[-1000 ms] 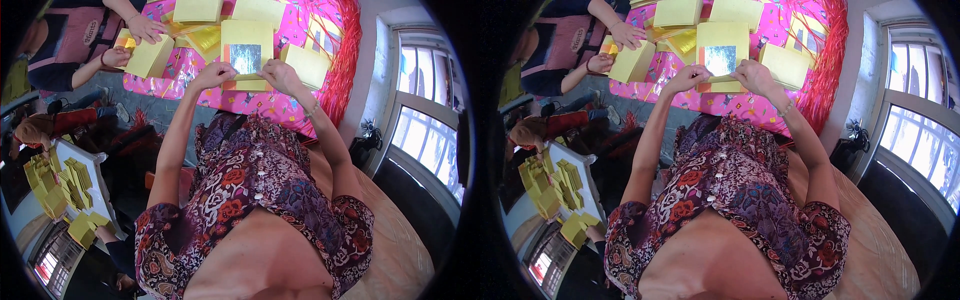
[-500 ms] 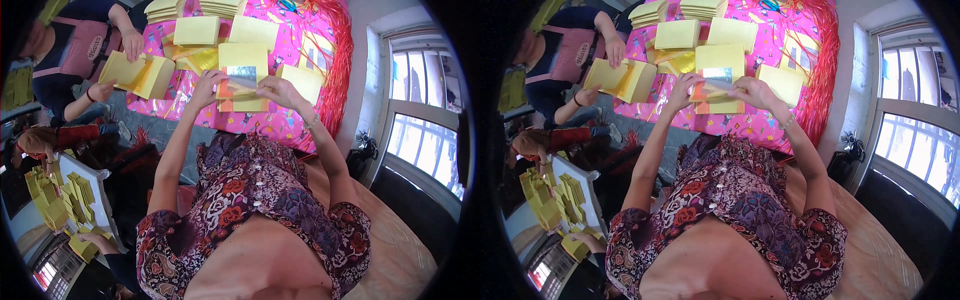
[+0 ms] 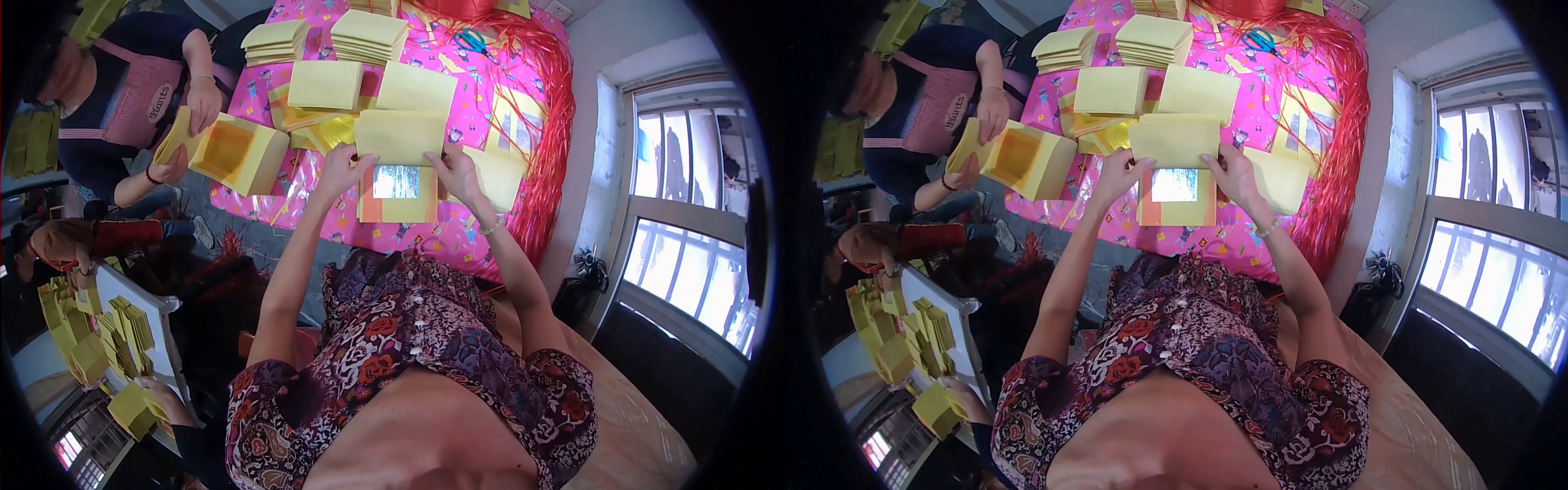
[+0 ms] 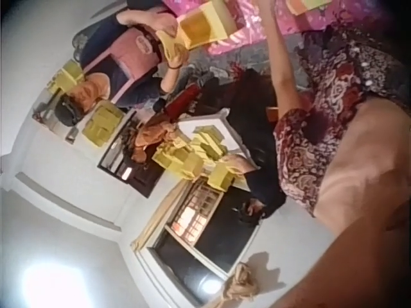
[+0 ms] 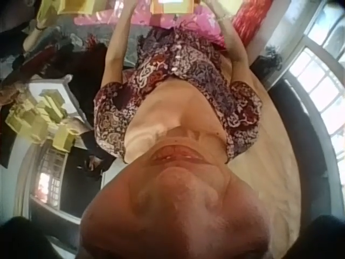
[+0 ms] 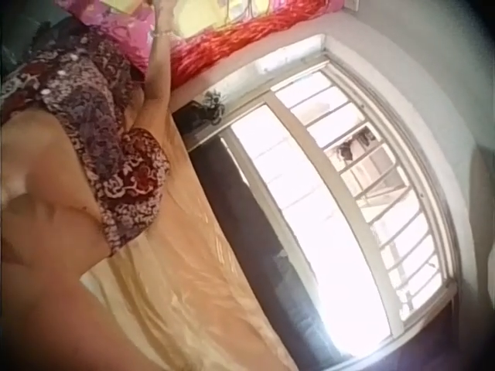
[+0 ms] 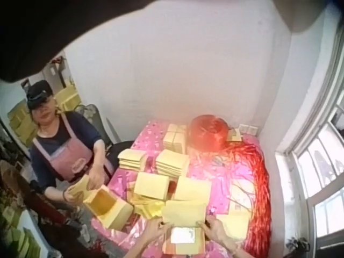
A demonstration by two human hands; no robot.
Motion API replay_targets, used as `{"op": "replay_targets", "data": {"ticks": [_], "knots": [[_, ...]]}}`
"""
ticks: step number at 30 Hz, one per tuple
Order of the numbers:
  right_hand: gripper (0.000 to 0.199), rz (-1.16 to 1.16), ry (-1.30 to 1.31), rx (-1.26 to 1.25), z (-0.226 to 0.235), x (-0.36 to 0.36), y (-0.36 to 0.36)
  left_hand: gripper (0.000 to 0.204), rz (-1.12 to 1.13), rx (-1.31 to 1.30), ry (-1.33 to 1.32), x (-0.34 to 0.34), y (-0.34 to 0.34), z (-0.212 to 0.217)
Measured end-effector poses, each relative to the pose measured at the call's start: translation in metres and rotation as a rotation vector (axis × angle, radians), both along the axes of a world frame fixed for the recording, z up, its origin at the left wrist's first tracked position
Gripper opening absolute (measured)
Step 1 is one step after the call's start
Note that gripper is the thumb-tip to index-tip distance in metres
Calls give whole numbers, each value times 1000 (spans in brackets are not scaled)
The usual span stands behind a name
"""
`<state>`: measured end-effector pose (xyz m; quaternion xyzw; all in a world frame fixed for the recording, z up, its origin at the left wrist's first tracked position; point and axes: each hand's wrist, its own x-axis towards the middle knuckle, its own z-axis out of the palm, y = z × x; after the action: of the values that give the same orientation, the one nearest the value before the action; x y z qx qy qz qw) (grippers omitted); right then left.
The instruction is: Counting and organizing stacks of yellow joss paper.
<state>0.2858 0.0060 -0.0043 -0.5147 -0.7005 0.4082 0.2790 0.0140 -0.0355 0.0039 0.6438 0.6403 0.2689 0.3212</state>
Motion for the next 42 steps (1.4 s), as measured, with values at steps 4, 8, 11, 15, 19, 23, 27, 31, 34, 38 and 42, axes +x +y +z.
{"op": "replay_targets", "data": {"ticks": [4, 8, 11, 15, 19, 23, 27, 31, 34, 38, 42], "knots": [[27, -114, -41, -25, 8, -12, 2, 31, 189, -25, -282, 8, -2, -13], [27, -170, -20, -52, 2, -27, 31, 31, 288, -28, -407, 6, 28, -24], [26, -222, 6, -58, -2, -44, 56, 32, 348, -33, -443, -3, 57, -35], [24, -271, -18, -5, -22, -49, 74, 41, 372, -32, -309, -4, 78, -40], [25, -270, -66, 3, -30, -49, 86, 48, 349, -74, -249, -4, 90, -47], [27, -263, -89, 21, -28, -49, 97, 47, 356, -78, -259, -3, 100, -48], [27, -262, -91, 5, -26, -47, 106, 46, 356, -81, -250, 0, 108, -49], [28, -255, -95, -26, -33, -43, 113, 47, 356, -84, -245, 4, 113, -50], [29, -262, -95, -17, -34, -42, 116, 48, 359, -73, -235, 6, 116, -52], [29, -267, -117, -18, -37, -39, 118, 47, 363, -73, -212, 8, 117, -55], [29, -253, -161, 12, -34, -39, 116, 46, 357, -88, -187, 8, 116, -54]]}}
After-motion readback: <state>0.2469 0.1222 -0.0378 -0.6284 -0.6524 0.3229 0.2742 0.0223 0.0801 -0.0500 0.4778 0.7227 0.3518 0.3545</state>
